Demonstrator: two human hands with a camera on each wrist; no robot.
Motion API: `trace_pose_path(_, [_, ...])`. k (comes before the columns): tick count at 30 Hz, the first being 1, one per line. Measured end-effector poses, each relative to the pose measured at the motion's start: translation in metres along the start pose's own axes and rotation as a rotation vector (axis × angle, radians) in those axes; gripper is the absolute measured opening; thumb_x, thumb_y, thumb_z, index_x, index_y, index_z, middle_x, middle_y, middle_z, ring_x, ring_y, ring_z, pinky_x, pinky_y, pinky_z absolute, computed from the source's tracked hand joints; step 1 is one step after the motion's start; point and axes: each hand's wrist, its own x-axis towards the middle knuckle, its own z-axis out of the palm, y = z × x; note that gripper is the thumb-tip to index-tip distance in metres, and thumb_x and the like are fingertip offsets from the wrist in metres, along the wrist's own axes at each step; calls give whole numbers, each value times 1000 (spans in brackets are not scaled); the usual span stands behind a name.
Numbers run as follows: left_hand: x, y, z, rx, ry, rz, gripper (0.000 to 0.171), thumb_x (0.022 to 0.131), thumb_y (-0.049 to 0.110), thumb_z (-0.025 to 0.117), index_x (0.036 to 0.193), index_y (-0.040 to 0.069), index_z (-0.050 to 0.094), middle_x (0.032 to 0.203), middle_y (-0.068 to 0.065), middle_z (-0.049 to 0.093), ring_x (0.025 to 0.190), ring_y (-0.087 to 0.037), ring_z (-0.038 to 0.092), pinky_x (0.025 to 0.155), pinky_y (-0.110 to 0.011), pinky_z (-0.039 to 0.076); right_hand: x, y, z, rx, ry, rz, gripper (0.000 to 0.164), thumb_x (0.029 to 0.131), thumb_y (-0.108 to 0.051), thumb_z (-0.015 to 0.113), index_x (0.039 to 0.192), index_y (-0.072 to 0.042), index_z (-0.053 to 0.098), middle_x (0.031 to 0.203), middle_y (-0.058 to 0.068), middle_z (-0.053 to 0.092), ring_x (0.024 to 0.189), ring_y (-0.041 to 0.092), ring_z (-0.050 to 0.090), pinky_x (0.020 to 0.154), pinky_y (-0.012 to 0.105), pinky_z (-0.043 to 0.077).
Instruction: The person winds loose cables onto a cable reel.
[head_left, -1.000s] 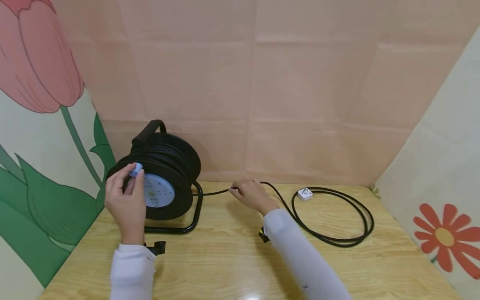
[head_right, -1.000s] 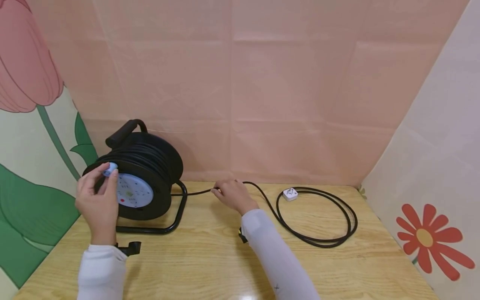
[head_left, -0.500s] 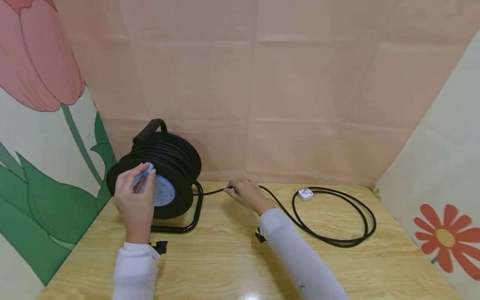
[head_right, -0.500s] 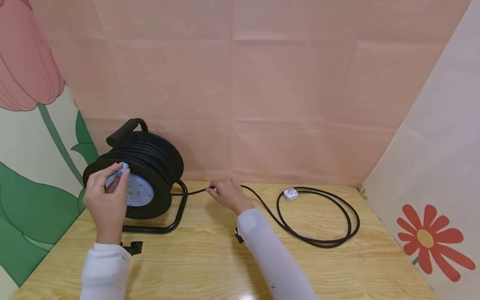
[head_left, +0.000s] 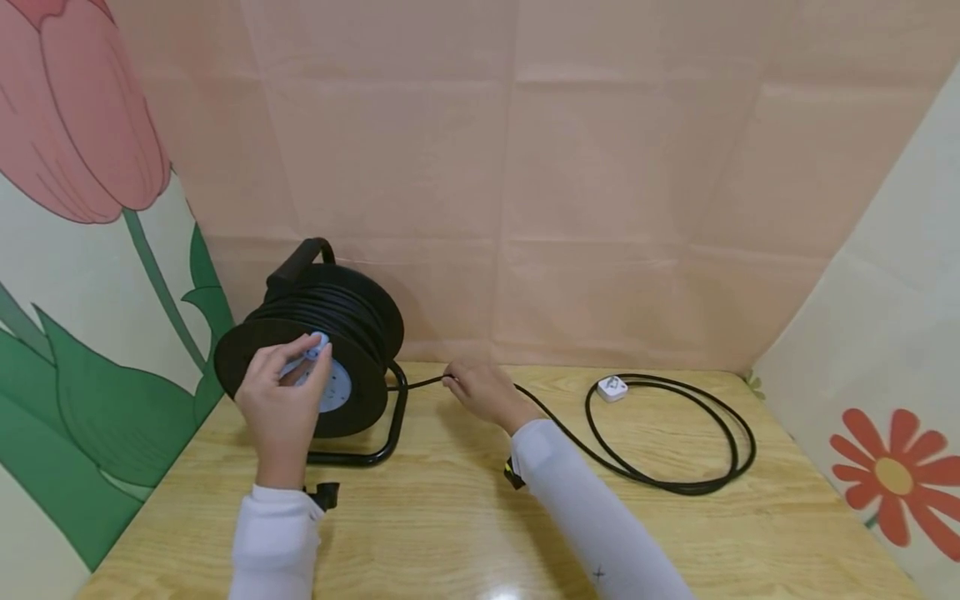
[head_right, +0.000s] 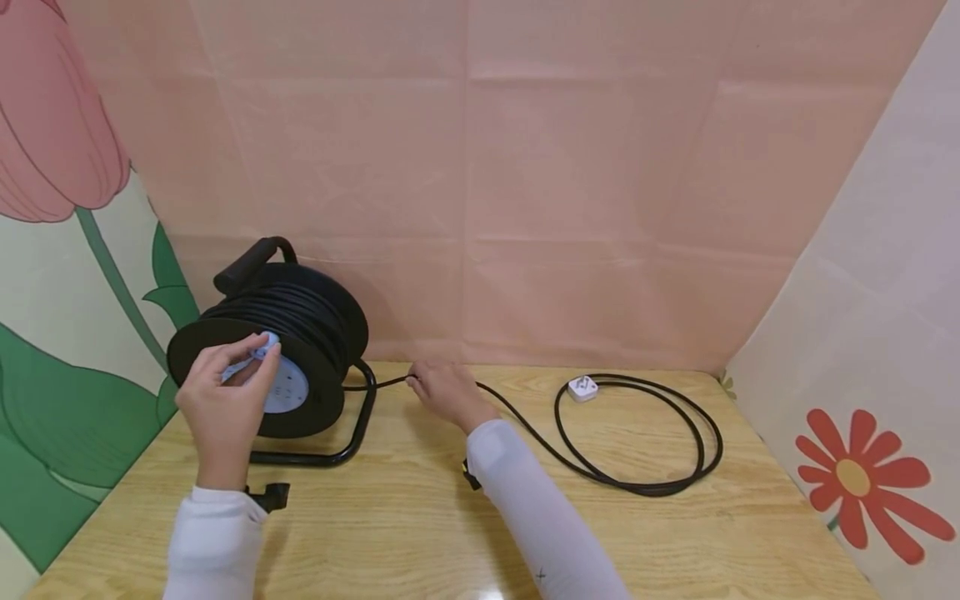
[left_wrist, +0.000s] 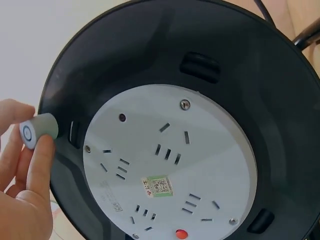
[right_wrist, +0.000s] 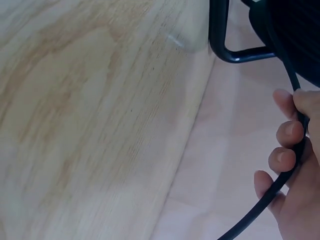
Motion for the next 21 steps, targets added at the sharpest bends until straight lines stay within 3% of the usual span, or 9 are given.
trace_pose_path(7, [-3, 2, 3, -46, -74, 8, 13, 82, 7, 83, 93, 1, 78, 91, -7, 64, 81, -8, 65, 73, -20, 57, 0, -6, 5, -32, -23, 16, 24, 105, -38, 53, 119, -26, 67, 115, -6, 69, 102, 15, 66, 80, 41, 55])
trace_pose_path(13, [-7, 3, 6, -2, -124, 10, 12, 83, 14, 84, 88, 4, 79, 86, -5, 64, 79, -8, 64, 70, -17, 56, 0, -15, 10, -12, -44, 52, 27, 109, -35, 45, 128, -28, 63, 118, -6, 66, 108, 15, 64, 78, 40, 56])
trace_pose_path(18, [-8, 3, 6, 65, -184, 3, 11, 82, 18, 85, 86, 9, 79, 84, 1, 64, 76, -8, 62, 67, -14, 54, -1, -19, 14, -14, 10, 4, 29, 109, -29, 45, 134, -31, 59, 97, -6, 61, 79, 11, 58, 56, 28, 47])
trace_pose_path(21, [-8, 3, 7, 95, -235, -14, 11, 82, 20, 85, 85, 10, 79, 84, 2, 63, 75, -8, 62, 65, -13, 53, -1, -19, 17, -22, 52, -48, 29, 107, -26, 50, 134, -31, 61, 86, -6, 57, 66, 10, 50, 51, 26, 42])
